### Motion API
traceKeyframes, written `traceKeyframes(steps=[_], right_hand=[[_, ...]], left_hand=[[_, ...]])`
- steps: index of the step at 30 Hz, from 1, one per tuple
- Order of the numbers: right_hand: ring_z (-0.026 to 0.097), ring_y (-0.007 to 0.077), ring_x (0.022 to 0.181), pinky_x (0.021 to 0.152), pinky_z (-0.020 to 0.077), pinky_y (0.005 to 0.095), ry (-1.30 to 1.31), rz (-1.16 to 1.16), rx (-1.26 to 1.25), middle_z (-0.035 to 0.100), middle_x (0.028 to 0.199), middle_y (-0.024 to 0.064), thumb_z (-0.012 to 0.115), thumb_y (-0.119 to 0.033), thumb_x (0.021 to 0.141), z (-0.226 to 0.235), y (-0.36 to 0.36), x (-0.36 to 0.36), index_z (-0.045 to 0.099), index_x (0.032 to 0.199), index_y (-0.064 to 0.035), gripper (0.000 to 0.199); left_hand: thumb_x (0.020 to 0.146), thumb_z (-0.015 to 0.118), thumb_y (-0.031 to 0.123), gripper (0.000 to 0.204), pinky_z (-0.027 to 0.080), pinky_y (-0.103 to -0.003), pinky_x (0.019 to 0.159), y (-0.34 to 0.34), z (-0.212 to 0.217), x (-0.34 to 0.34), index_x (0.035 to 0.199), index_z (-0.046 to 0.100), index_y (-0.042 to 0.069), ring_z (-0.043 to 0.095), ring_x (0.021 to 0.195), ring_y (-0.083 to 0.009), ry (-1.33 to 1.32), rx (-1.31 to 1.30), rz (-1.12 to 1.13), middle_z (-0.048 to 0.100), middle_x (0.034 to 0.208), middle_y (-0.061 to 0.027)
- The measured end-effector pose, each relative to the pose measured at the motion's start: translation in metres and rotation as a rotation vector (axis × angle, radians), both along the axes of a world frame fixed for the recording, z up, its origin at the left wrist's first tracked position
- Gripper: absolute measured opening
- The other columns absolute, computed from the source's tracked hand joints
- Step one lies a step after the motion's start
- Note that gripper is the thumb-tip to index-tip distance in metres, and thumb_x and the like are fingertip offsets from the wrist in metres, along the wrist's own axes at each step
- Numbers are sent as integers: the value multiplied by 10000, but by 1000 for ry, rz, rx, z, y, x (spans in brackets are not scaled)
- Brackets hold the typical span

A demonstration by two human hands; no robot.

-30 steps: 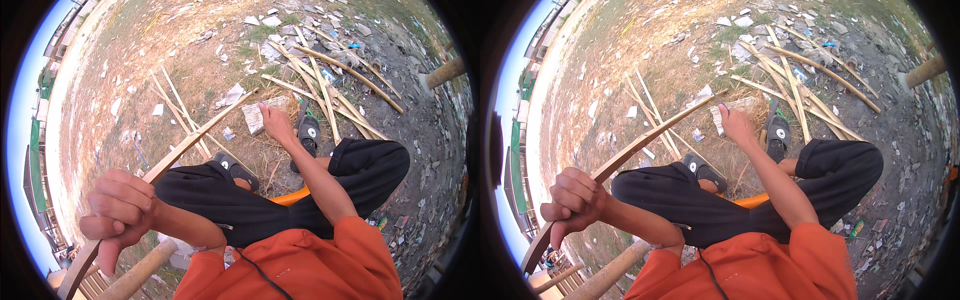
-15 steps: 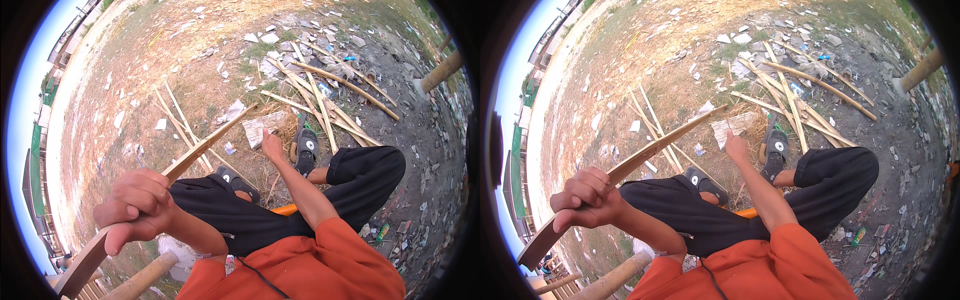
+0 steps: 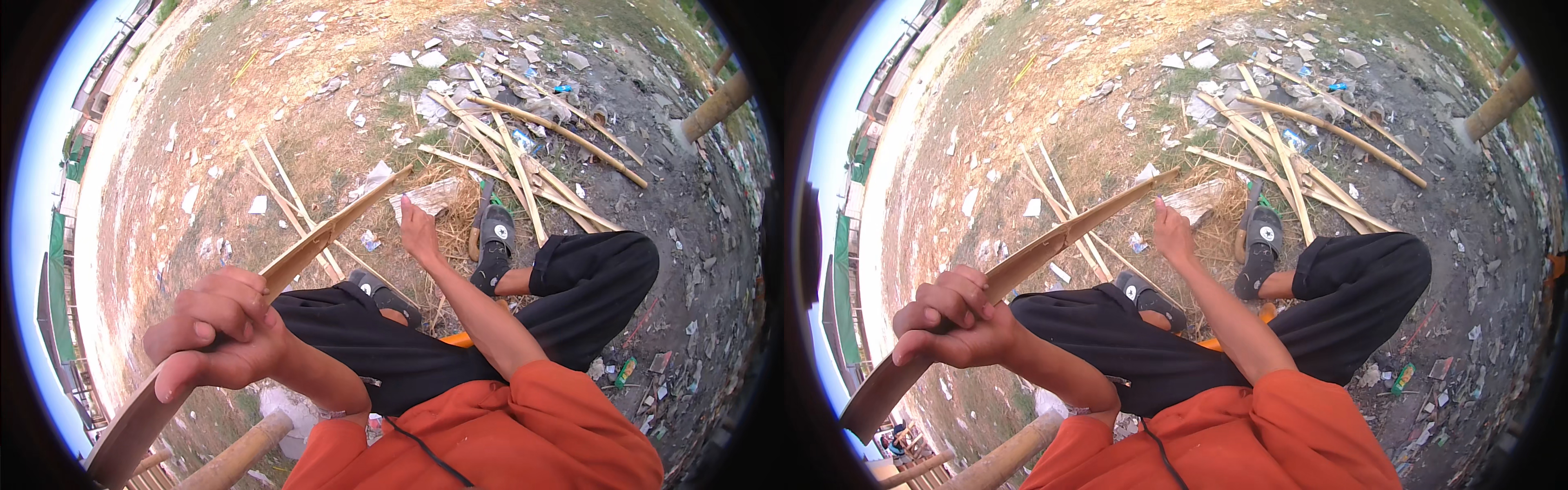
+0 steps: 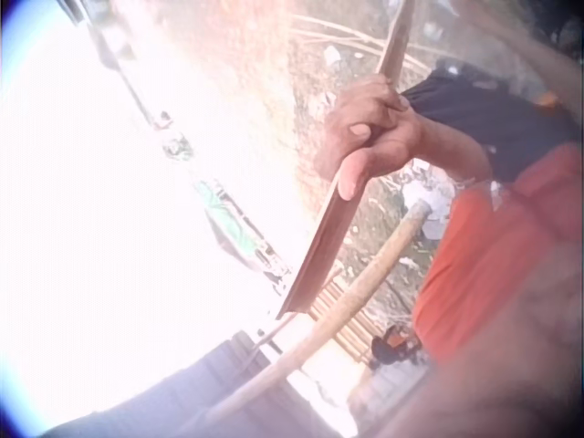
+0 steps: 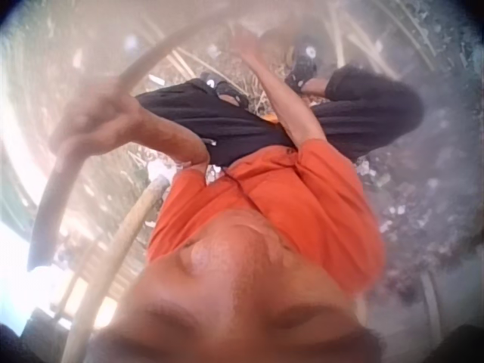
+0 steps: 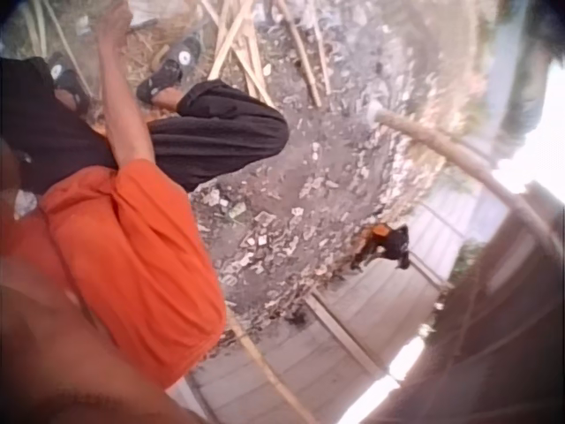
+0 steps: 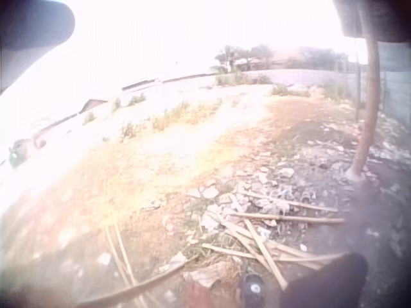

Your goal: The person sits on a small stool outdoors and uses a blue utility knife to shave and smooth a long, thin piece of bamboo held in their left hand. They repeatedly scrape the knife along the bamboo surface to remove the outer layer and refine the shape.

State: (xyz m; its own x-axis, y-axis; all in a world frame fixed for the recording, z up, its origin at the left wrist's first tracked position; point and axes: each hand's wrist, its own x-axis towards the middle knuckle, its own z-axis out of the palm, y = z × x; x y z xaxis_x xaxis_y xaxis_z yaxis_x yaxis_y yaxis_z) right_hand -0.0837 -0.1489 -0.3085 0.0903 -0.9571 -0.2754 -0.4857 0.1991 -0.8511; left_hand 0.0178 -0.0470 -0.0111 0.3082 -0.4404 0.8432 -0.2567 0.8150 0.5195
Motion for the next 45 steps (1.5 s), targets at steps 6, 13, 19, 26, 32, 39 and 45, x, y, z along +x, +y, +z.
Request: traceKeyframes(steps=[6,13,19,26,32,39,45], right_hand=[[547,509,953,865,425,523,232,2,84,604,911,330,258,-423,967,-11,-28,-13,648,885,60,627],[467,322,599,630,393,424,-287,173,-122,526,616,200,297,-457,969,110,22,-19,533,702,46,616],[544,439,622,579,421,481,-284,371,-178,553,636,249,382,-355,961,174,78,-40,577,786,58,489],[572,448,639,580,448,488,-120,224,-286,560,645,283,425,-358,950,162,82,-29,598,675,24,501],[539,455,613,569,416,477,-133,191,-215,536,622,272,375,-350,966,147,74,-29,601,788,33,478],[516,482,630,597,402,486,-45,140,-98,514,633,295,346,-378,972,101,50,-31,572,757,57,535],[553,478,715,657,418,514,-195,91,-150,543,681,314,347,-409,964,110,51,-17,576,733,54,566]], left_hand=[[934,252,556,488,386,-290,380,-2,2,10,833,376,94,341,347,-126,26,-39,-61,336,483,-18],[914,361,554,481,326,-252,338,0,1,29,749,362,102,319,331,-98,-98,-82,-323,320,456,6],[844,507,582,533,368,-250,303,-3,9,32,683,399,86,403,331,-116,-284,-119,-675,404,463,-5],[818,505,624,561,349,-242,287,-7,11,35,680,401,90,382,317,-108,-310,-120,-711,376,446,8],[833,456,634,558,337,-235,290,-9,9,26,692,376,99,357,315,-102,-276,-151,-628,349,450,13],[842,439,630,551,347,-233,295,-9,10,24,706,386,98,358,314,-104,-260,-136,-590,370,464,5],[868,420,605,526,354,-234,319,-9,8,15,731,391,98,388,339,-103,-252,-107,-525,388,470,-1]])
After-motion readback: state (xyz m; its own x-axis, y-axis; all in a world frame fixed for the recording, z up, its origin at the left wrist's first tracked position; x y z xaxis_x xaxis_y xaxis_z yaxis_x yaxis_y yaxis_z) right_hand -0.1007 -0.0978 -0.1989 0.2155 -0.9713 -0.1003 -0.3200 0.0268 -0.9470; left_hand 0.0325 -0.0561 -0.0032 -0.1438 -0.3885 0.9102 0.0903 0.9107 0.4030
